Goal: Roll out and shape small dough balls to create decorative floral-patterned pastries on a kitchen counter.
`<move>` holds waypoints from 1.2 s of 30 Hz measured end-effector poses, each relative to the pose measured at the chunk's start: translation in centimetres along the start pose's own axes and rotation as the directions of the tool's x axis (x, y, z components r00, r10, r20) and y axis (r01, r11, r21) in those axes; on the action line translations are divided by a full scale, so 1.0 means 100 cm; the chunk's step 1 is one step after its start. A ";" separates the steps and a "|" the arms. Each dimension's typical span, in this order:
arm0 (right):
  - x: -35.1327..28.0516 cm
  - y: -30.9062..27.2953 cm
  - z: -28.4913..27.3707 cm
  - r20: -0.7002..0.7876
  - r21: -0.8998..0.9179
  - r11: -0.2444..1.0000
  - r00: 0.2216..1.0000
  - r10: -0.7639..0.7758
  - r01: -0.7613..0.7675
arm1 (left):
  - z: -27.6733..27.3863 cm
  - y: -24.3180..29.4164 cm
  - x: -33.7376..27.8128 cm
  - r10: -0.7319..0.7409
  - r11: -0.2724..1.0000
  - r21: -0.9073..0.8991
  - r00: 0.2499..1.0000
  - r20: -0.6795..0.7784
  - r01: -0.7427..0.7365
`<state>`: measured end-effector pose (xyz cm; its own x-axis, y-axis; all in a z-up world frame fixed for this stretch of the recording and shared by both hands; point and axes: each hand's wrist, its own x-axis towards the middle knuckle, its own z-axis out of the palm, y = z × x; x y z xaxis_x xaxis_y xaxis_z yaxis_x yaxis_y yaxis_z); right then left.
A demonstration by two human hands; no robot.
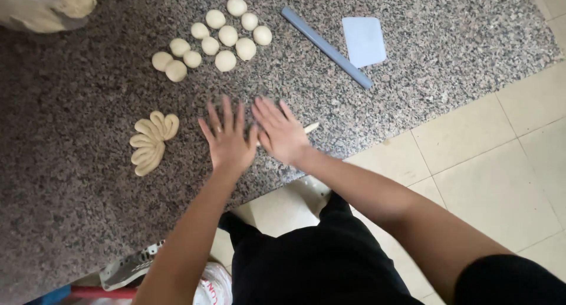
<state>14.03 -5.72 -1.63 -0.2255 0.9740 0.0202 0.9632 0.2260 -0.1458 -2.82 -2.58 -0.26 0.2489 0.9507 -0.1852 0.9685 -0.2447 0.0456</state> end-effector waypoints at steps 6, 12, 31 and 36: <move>-0.042 0.005 0.012 -0.296 0.086 0.967 0.933 -0.203 0.238 | 0.006 -0.008 -0.058 0.220 0.975 0.022 0.975 -0.024 -0.220; 0.020 0.021 -0.009 -0.145 0.047 0.996 0.987 -0.068 0.076 | -0.002 -0.027 0.049 -0.018 0.991 -0.133 0.999 -0.043 0.012; 0.014 0.021 -0.007 -0.073 0.063 0.998 0.997 0.026 -0.022 | -0.006 -0.030 0.031 -0.159 0.966 -0.218 0.985 -0.063 0.142; 0.012 0.020 -0.015 -0.027 0.047 0.998 0.999 0.035 -0.034 | -0.004 -0.037 -0.003 0.013 0.967 -0.251 0.990 -0.143 -0.049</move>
<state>15.88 -4.10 -0.42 -0.1877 0.9813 0.0420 0.9623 0.1923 -0.1924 -6.44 -1.86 0.03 0.2592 0.9649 -0.0424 0.9246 -0.2352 0.2996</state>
